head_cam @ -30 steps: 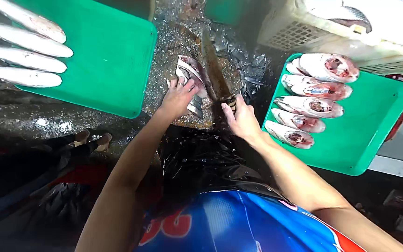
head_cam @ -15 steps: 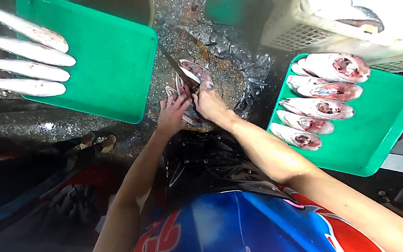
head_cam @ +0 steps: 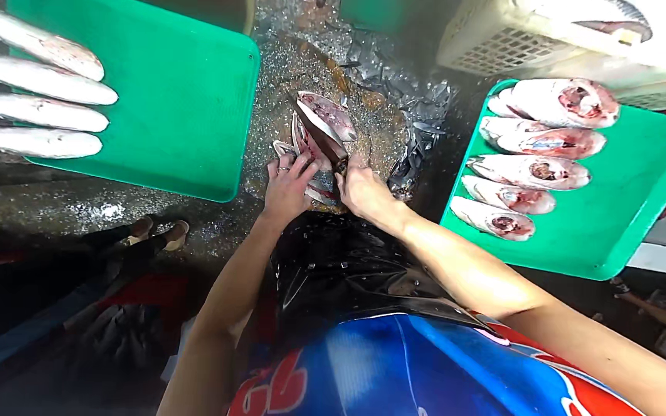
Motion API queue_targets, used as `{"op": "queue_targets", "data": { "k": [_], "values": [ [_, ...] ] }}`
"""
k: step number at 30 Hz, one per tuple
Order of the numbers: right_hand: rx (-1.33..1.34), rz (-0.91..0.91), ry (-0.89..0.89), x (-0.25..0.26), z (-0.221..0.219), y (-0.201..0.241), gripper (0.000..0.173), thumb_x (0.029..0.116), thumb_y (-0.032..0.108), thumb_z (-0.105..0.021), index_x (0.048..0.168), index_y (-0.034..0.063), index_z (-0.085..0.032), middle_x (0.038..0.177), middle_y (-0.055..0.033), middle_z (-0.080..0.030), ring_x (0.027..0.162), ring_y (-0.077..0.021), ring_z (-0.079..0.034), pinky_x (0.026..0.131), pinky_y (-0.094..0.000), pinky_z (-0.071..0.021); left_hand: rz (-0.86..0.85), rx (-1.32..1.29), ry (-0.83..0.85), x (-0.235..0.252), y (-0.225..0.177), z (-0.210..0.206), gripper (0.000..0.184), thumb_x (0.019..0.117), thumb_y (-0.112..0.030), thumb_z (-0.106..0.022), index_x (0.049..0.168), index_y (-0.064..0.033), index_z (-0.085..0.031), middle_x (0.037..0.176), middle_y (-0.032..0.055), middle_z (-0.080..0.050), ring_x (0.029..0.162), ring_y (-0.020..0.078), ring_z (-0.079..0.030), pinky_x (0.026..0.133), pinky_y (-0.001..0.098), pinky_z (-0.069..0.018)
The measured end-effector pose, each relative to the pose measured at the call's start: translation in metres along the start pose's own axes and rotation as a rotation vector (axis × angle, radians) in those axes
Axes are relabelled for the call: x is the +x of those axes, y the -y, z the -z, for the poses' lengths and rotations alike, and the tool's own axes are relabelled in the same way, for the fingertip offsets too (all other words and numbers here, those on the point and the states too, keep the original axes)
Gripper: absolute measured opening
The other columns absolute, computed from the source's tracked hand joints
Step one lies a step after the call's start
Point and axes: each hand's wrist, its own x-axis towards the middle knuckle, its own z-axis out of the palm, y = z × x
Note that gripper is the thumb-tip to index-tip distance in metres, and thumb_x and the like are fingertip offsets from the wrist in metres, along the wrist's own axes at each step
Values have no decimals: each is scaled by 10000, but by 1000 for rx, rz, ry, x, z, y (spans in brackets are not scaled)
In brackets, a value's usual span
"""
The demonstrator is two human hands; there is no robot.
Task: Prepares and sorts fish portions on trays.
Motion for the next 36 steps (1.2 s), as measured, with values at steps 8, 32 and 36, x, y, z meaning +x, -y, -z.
{"op": "queue_targets", "data": {
  "k": [8,32,36],
  "values": [
    [94,61,18,-32,-28,-70,501,1083,444,-453,1379,39,-454,871,-182,-686,797,-385,-726,678,-579,-596,35,8,-174,-12,-7,-14,671,765,-234,-757,1412,-317,-596,1490,18,-542,1321,350,-478,1040,576,-357],
    [305,-5,-288,-38,38,-71,502,1063,518,-486,1233,50,-549,851,-166,-671,785,-358,-706,693,-576,-573,-204,165,390,99,-15,45,1158,578,-476,-963,1566,-243,-406,1650,126,-325,1529,464,-211,1162,795,-68],
    [233,39,-240,-39,33,-70,504,1063,515,-483,1284,65,-542,821,-186,-673,751,-393,-710,630,-603,-569,-171,99,229,58,0,45,930,662,-360,-931,1477,-200,-511,1536,97,-481,1454,401,-376,1158,751,-176]
  ]
}}
